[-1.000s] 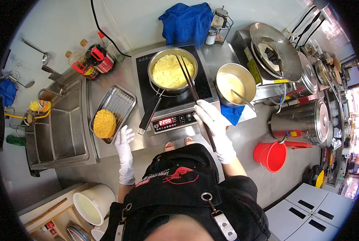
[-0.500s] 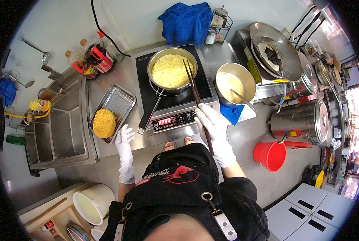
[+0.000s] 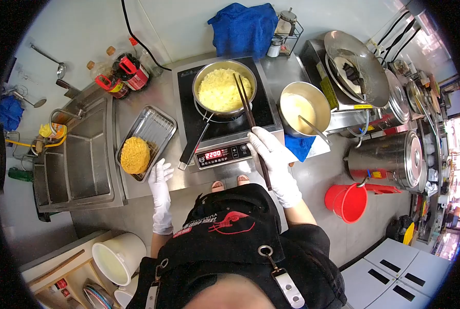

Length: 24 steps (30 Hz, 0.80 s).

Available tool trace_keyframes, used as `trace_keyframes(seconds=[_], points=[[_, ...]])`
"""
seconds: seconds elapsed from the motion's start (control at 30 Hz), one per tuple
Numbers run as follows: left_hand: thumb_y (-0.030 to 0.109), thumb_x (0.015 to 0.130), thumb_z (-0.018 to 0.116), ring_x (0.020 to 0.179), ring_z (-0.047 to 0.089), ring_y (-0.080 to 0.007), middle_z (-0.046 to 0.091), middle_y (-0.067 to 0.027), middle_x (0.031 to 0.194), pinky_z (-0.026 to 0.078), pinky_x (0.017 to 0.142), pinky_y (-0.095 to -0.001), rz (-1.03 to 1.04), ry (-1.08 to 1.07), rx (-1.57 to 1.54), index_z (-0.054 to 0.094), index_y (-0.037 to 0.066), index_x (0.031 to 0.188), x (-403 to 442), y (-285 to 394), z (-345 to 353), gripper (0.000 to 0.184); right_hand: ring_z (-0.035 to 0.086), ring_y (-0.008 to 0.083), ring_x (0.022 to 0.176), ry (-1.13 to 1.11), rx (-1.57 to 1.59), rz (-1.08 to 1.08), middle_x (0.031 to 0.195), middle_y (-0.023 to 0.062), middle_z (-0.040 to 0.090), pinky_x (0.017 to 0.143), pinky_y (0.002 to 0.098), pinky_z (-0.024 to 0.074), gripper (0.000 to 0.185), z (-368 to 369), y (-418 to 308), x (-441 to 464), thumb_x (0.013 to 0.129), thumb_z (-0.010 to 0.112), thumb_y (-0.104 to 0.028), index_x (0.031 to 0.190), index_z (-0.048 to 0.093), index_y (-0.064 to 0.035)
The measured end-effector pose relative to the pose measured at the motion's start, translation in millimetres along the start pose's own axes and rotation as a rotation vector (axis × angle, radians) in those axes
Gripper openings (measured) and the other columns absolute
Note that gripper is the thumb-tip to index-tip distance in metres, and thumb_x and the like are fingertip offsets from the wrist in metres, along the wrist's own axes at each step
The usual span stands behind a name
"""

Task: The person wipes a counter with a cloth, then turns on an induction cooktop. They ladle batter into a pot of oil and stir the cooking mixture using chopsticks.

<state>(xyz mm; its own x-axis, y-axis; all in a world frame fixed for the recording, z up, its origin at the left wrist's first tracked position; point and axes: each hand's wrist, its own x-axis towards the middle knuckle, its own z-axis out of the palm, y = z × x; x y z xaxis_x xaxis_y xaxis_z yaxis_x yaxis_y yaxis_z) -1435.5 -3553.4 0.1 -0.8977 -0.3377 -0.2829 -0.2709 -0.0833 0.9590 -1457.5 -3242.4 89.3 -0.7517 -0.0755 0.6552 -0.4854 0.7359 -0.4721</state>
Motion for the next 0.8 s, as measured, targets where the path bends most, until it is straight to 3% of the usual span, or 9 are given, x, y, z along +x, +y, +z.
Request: trace_keyframes(seconds=[0.8], points=[[0.028, 0.097, 0.043, 0.079, 0.059, -0.0126, 0.062, -0.0095, 0.096, 0.047, 0.071, -0.0248, -0.010, 0.047, -0.005, 0.054, 0.002, 0.117, -0.6, -1.1, -2.7, 0.035, 0.063, 0.0293, 0.093, -0.084, 0.064, -0.108, 0.104, 0.0164, 0.062, 0.080, 0.0334, 0.0507, 0.033, 2.9, 7.0, 18.6, 0.069, 0.067, 0.006, 0.101, 0.063, -0.0014]])
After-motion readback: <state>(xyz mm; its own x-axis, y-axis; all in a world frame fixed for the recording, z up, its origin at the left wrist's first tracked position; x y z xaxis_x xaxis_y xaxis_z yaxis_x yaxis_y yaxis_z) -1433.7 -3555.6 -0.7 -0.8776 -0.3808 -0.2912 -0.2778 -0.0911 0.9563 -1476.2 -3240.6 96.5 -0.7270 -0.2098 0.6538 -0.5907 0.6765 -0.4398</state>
